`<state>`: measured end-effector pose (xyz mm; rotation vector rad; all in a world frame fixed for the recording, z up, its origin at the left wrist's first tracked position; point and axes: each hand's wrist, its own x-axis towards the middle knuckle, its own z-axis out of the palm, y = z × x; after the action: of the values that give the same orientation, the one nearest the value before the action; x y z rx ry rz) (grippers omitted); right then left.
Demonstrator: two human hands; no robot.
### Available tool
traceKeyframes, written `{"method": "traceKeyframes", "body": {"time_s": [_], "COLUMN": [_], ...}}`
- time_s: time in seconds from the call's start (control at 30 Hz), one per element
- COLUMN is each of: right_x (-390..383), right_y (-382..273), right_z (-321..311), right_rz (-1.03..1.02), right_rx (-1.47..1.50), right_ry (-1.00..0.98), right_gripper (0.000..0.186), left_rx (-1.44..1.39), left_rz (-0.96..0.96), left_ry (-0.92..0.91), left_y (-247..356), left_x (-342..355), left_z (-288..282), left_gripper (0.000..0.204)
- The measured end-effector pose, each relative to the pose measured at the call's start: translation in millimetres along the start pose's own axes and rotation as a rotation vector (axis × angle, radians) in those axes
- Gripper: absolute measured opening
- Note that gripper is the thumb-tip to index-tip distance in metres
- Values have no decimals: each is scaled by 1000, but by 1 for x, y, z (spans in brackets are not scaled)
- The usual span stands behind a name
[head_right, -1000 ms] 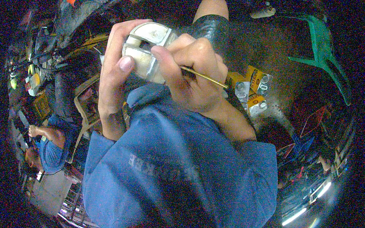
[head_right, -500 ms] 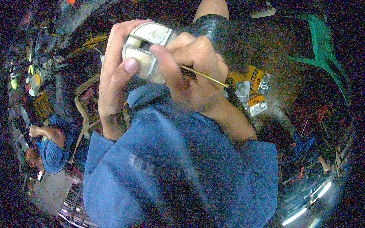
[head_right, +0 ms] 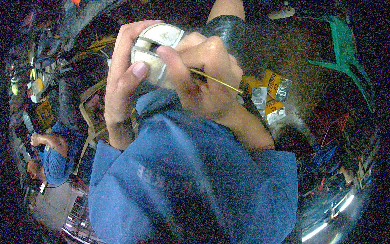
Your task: The person holds a black sneaker and uses a metal pick and a thin brass rod to scrape and clean the white midsole and outsole grooves. They repeatedly probe the tread and sidewall areas, then place the shoe on the workbench and handle a small plastic bag containing a tiny part.
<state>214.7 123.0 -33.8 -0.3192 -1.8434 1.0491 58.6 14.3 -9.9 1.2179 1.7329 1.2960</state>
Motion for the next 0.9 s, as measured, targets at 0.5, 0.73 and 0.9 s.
{"method": "traceKeyframes", "body": {"time_s": [0.5, 0.73, 0.9], "right_x": [-7, -10, -8], "right_y": [-5, -9, -10], "right_z": [-8, -7, -8], "right_rz": [92, 91, 38], "right_rx": [-1, -20, -32], "right_ry": [-82, -120, -171], "right_gripper": [25, 24, 25], "left_rx": [29, 37, 34], "left_rz": [37, 44, 36], "left_ry": [17, 15, 14], "left_y": [-3, -5, -5], "left_x": [0, 1, 1], "left_z": [1, 0, -1], "left_gripper": [60, 60, 60]}}
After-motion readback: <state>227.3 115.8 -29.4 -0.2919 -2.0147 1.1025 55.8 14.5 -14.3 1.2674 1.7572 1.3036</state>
